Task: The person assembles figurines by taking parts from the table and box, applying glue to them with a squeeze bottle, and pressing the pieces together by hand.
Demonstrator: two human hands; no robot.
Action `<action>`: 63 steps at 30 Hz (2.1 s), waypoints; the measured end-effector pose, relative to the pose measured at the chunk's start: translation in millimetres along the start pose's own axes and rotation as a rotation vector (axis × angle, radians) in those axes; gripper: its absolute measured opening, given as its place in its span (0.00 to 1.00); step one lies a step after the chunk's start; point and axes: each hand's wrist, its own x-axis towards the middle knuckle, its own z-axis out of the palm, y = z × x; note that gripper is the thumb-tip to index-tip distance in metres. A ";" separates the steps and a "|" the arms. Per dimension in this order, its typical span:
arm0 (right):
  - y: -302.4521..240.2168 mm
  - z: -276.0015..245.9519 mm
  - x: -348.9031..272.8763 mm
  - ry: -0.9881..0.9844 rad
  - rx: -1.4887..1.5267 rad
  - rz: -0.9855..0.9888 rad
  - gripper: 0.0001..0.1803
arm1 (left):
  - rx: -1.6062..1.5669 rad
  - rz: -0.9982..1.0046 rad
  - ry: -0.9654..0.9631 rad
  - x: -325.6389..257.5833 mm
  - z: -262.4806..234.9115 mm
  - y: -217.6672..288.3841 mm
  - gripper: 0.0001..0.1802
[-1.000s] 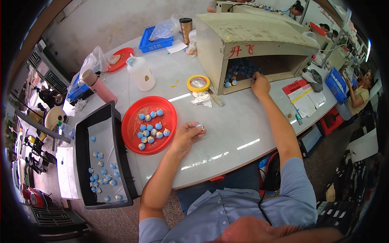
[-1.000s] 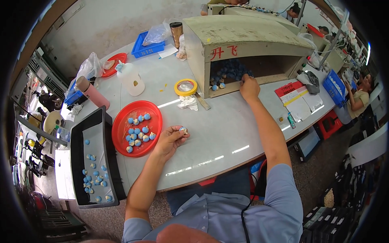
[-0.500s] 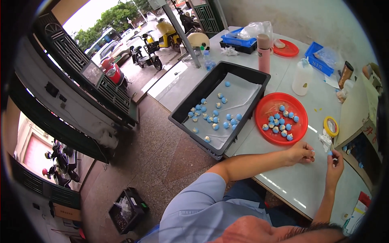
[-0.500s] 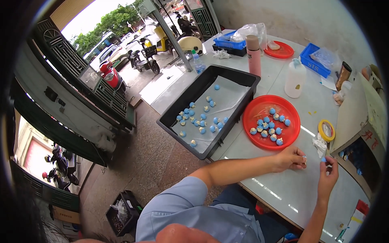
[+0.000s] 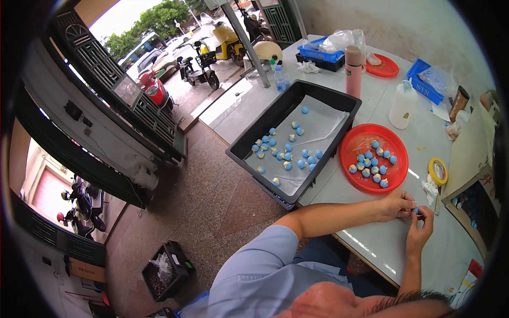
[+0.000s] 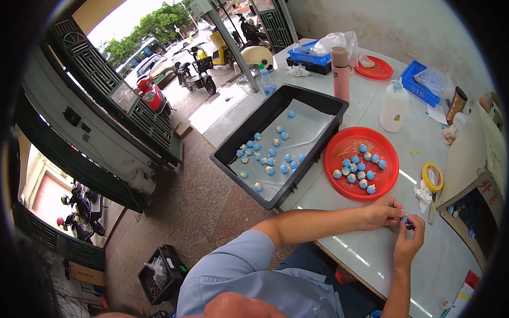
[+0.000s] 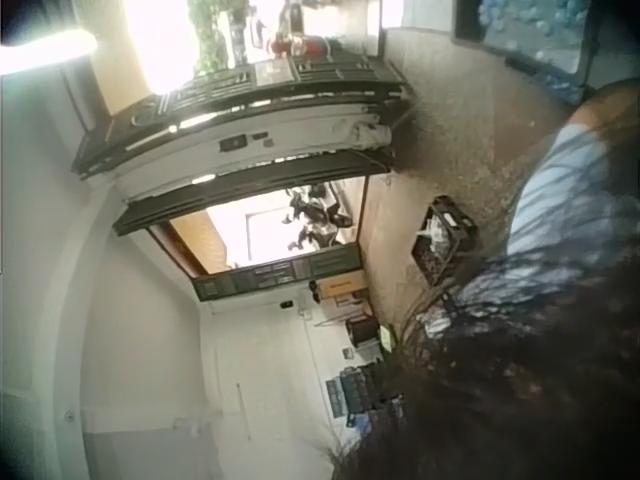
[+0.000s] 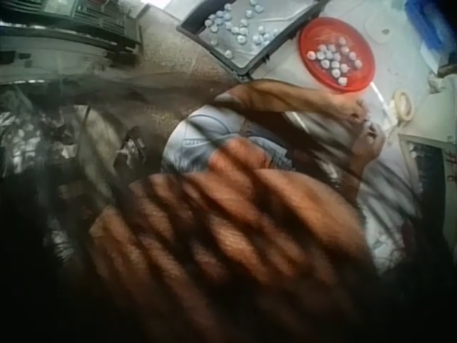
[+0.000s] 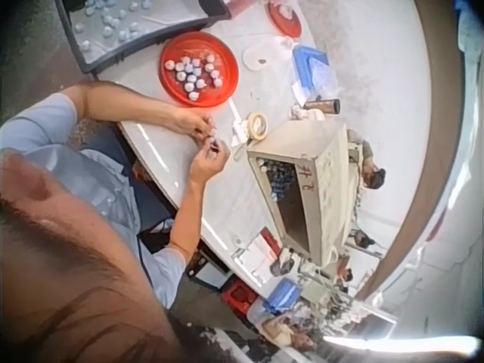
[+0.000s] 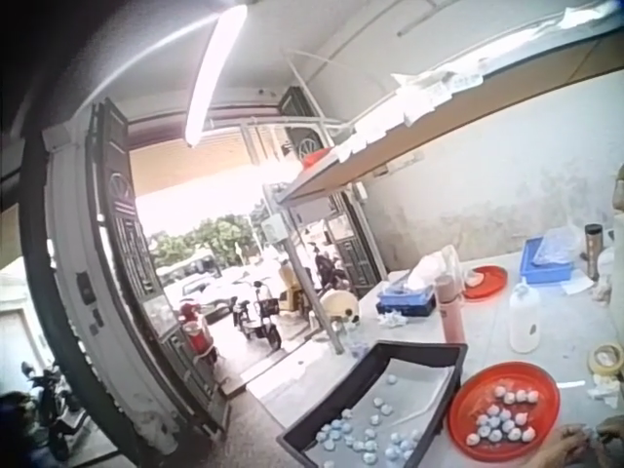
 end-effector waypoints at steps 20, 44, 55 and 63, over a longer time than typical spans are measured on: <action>24.1 -1.8 -0.4 -0.060 0.285 0.290 0.10 | -0.006 -0.002 -0.033 -3.6 -0.4 -3.4 0.10; -3.3 -38.7 17.0 -0.104 0.128 0.103 0.08 | -0.048 -0.116 -0.079 -9.6 8.9 8.5 0.13; -11.1 -32.3 17.3 -0.100 0.052 0.069 0.11 | -0.052 -0.120 -0.011 -10.8 8.0 9.2 0.13; -10.6 -38.1 19.2 -0.165 -0.004 0.006 0.11 | 0.020 -0.103 -0.014 -11.2 11.9 6.1 0.13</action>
